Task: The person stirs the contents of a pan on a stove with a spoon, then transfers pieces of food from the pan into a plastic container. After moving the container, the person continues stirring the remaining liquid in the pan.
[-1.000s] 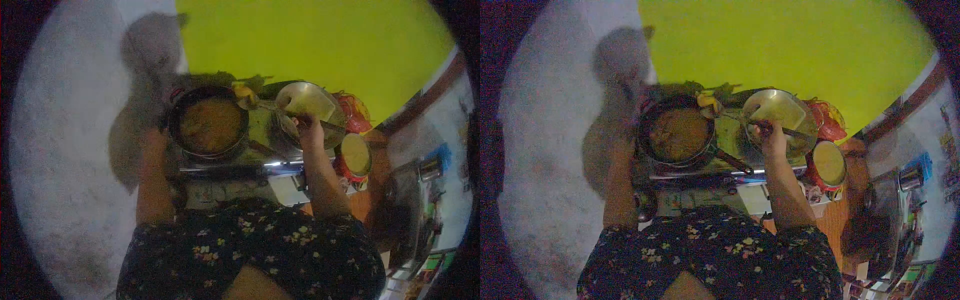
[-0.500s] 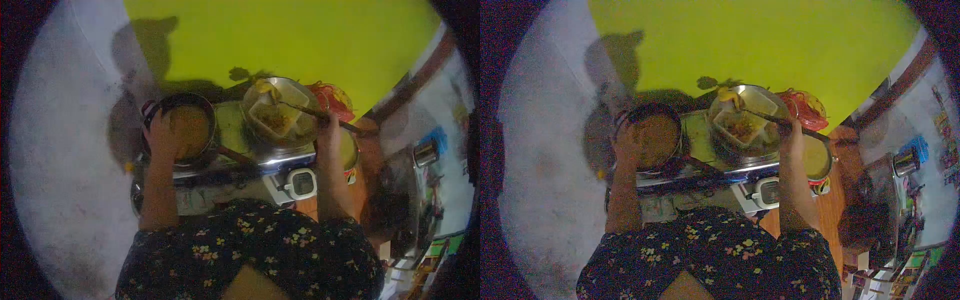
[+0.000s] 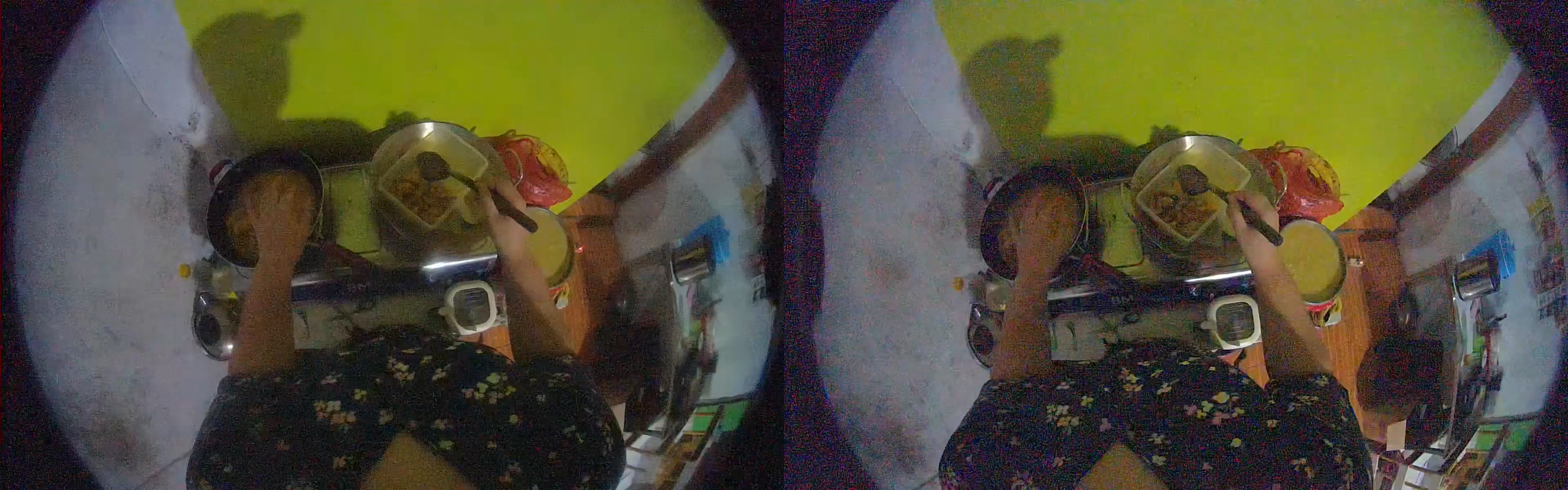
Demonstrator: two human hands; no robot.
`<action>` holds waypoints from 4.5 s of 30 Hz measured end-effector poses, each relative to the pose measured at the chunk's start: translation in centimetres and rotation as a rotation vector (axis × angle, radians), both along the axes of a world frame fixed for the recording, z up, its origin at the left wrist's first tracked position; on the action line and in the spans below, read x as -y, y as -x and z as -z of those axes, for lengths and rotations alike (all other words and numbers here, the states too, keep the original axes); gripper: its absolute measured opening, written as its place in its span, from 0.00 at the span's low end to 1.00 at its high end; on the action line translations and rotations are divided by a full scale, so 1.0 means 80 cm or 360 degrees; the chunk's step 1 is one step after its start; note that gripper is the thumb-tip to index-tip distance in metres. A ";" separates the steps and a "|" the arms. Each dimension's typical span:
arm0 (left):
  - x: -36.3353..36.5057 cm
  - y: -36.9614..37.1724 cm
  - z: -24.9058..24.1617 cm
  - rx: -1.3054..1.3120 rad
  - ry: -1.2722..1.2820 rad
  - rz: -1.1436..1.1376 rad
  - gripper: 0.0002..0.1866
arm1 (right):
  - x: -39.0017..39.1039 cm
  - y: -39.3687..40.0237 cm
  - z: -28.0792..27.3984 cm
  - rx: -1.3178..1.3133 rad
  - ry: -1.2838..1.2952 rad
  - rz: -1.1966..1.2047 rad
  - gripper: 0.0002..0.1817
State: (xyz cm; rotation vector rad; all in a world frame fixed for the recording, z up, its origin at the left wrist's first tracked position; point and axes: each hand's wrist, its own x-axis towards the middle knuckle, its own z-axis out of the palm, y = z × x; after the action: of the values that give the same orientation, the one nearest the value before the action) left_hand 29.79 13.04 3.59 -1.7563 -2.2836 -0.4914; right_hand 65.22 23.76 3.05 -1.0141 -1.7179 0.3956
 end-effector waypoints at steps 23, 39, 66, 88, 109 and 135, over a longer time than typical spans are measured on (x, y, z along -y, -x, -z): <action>0.033 0.050 0.047 -0.0157 -0.0255 -0.0108 0.26 | -0.021 -0.004 0.002 -0.1429 0.0744 -0.0304 0.21; 0.118 0.180 0.016 0.0269 0.0258 -0.0574 0.25 | 0.049 0.265 0.001 -0.0267 -0.0374 -0.1075 0.11; 0.095 0.312 0.087 0.0674 0.0478 -0.0484 0.32 | 0.038 0.357 0.137 -0.0613 0.1690 -0.0427 0.22; 0.106 0.313 0.083 0.0404 0.0528 -0.0379 0.28 | 0.074 0.347 0.055 0.0173 0.0203 -0.0102 0.12; 0.101 0.308 0.082 0.0365 0.0594 -0.0434 0.26 | 0.049 0.365 0.122 -0.1172 0.1277 -0.0197 0.20; 0.109 0.299 0.077 0.0374 0.0493 -0.0407 0.25 | 0.051 0.315 0.086 -0.0817 0.0886 0.0107 0.16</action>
State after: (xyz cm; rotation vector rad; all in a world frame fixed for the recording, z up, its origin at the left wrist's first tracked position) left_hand 5.85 4.35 -2.55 -1.5635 -2.8315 -0.3228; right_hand 40.04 19.66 -3.84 -1.2237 -1.1239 1.0328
